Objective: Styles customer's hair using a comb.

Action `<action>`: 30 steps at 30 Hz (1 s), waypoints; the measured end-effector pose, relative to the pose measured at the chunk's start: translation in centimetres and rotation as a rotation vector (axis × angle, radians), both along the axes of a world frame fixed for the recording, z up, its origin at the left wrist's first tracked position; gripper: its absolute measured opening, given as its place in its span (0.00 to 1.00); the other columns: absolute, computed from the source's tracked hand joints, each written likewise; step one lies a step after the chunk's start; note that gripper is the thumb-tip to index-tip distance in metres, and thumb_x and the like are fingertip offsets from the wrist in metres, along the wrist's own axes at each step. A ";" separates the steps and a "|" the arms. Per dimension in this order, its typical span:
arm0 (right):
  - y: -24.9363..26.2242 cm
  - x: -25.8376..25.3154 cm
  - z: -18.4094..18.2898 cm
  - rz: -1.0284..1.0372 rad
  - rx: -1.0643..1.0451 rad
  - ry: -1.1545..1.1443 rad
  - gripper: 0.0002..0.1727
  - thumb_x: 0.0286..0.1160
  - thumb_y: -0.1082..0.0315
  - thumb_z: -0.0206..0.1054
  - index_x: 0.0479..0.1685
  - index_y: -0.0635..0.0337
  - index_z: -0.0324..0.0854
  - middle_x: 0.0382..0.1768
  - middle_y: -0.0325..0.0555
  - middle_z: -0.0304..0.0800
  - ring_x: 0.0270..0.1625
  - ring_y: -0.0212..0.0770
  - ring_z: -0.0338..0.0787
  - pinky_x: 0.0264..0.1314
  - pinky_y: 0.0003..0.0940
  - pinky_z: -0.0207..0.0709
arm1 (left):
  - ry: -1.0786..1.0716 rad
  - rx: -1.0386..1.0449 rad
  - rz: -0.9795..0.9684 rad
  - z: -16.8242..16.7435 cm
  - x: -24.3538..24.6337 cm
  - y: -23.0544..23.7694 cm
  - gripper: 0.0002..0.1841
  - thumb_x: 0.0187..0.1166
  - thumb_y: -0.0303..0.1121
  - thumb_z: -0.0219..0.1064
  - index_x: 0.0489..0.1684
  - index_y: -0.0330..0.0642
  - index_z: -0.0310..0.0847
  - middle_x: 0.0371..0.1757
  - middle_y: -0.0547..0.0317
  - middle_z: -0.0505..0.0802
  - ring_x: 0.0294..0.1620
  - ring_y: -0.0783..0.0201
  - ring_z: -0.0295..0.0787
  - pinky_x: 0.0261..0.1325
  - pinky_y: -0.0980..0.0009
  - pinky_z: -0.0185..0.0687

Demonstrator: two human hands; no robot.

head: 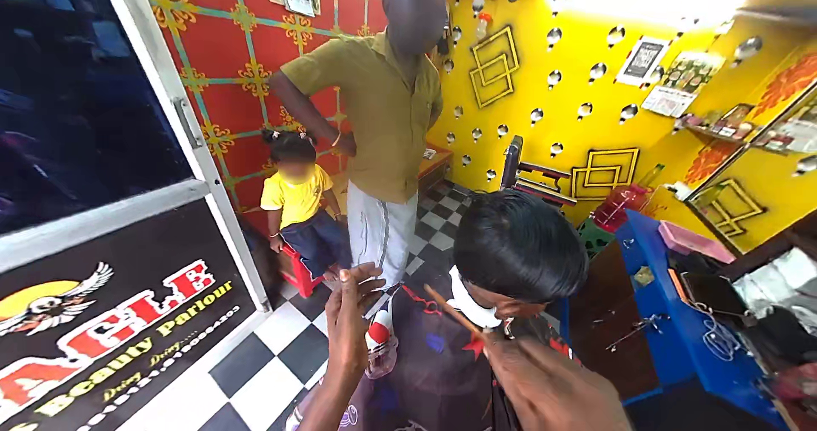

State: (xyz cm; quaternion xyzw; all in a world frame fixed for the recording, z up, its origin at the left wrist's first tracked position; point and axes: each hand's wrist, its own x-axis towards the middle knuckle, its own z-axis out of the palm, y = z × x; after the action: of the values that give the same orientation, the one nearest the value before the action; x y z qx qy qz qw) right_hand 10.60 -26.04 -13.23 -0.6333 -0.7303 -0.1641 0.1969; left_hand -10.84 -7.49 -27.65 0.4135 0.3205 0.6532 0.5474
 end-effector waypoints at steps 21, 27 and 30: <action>8.3 3.9 18.3 0.335 0.161 -0.197 0.15 0.86 0.56 0.60 0.55 0.41 0.93 0.45 0.30 0.94 0.49 0.32 0.90 0.58 0.41 0.83 | -0.018 0.613 0.172 9.9 -1.3 2.4 0.28 0.91 0.58 0.43 0.71 0.53 0.80 0.70 0.60 0.88 0.72 0.53 0.83 0.77 0.53 0.78; 18.9 7.7 20.5 0.635 -0.037 -0.398 0.18 0.81 0.71 0.55 0.44 0.47 0.95 0.43 0.31 0.96 0.51 0.35 0.92 0.65 0.48 0.78 | 0.146 0.959 0.027 17.5 3.5 -1.2 0.33 0.91 0.61 0.37 0.75 0.50 0.77 0.79 0.62 0.82 0.82 0.57 0.75 0.83 0.52 0.72; 22.1 9.3 19.4 0.720 -0.157 -0.308 0.14 0.77 0.77 0.61 0.44 0.57 0.95 0.43 0.42 0.97 0.50 0.41 0.94 0.62 0.44 0.84 | 0.347 0.973 -0.159 20.1 6.4 -0.8 0.43 0.89 0.65 0.27 0.83 0.40 0.70 0.84 0.57 0.77 0.86 0.60 0.68 0.89 0.54 0.65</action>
State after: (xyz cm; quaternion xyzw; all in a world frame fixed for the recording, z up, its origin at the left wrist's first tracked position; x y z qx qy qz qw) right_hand 19.93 -3.91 6.20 -0.3181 -0.9367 -0.1214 0.0811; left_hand -4.45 -8.26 -7.53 0.7452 0.0335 0.6048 0.2788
